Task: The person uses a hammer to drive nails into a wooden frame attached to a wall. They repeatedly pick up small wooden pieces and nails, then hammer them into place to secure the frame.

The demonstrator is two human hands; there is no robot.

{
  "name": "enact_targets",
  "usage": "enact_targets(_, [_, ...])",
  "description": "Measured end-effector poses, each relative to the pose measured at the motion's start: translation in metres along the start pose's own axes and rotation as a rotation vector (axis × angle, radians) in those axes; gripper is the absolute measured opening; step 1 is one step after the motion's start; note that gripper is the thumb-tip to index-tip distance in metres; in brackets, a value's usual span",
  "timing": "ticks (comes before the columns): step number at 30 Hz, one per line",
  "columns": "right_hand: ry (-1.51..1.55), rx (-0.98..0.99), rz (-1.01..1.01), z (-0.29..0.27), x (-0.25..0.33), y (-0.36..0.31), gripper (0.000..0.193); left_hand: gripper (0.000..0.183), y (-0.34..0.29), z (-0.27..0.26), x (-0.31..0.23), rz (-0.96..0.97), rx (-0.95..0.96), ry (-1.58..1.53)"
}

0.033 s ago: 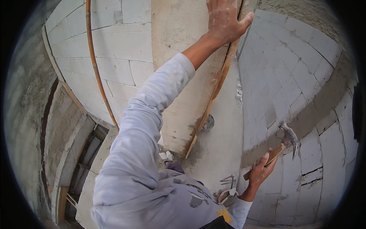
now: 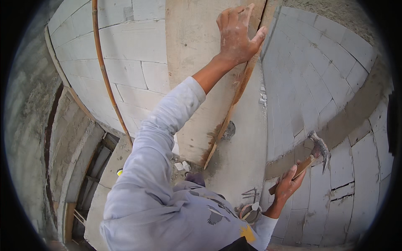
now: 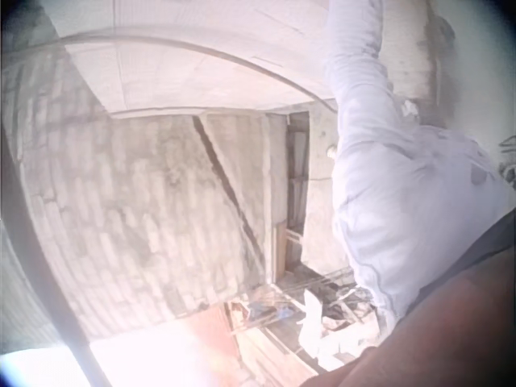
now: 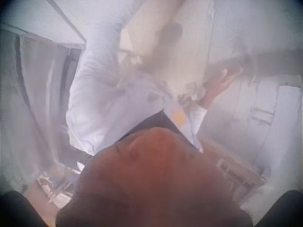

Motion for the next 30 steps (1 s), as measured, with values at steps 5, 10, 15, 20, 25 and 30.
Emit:
enact_targets(5, [0.079, 0.028, 0.138, 0.020, 0.013, 0.007, 0.038, 0.044, -0.106, -0.020, 0.056, -0.082, 0.283, 0.089])
enact_targets(10, [0.164, 0.103, 0.150, 0.057, 0.011, 0.017, 0.044, 0.044, -0.130, -0.028, 0.039, -0.048, 0.376, 0.121])
enact_targets(15, [0.153, 0.144, 0.117, 0.085, -0.010, 0.043, 0.043, 0.075, -0.145, 0.004, 0.036, -0.182, 0.367, 0.076])
enact_targets(20, [0.084, 0.269, 0.016, 0.116, -0.030, 0.076, 0.045, 0.069, -0.153, 0.014, 0.045, -0.178, 0.234, 0.067])
enact_targets(25, [0.084, 0.377, -0.054, 0.144, -0.048, 0.102, 0.041, 0.055, -0.156, 0.007, 0.044, -0.205, 0.155, 0.033])
enact_targets(30, [0.102, 0.528, 0.004, 0.184, -0.056, 0.111, 0.046, 0.054, -0.175, 0.011, 0.041, -0.197, 0.251, 0.189])
Point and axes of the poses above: each hand's wrist, its own y-axis towards the middle knuckle, its own z-axis out of the palm, x = y × z, the point moved 8 cm from there along y, towards the middle knuckle, and after that the axes turned 11 degrees about -z, right-handed, at the moved point
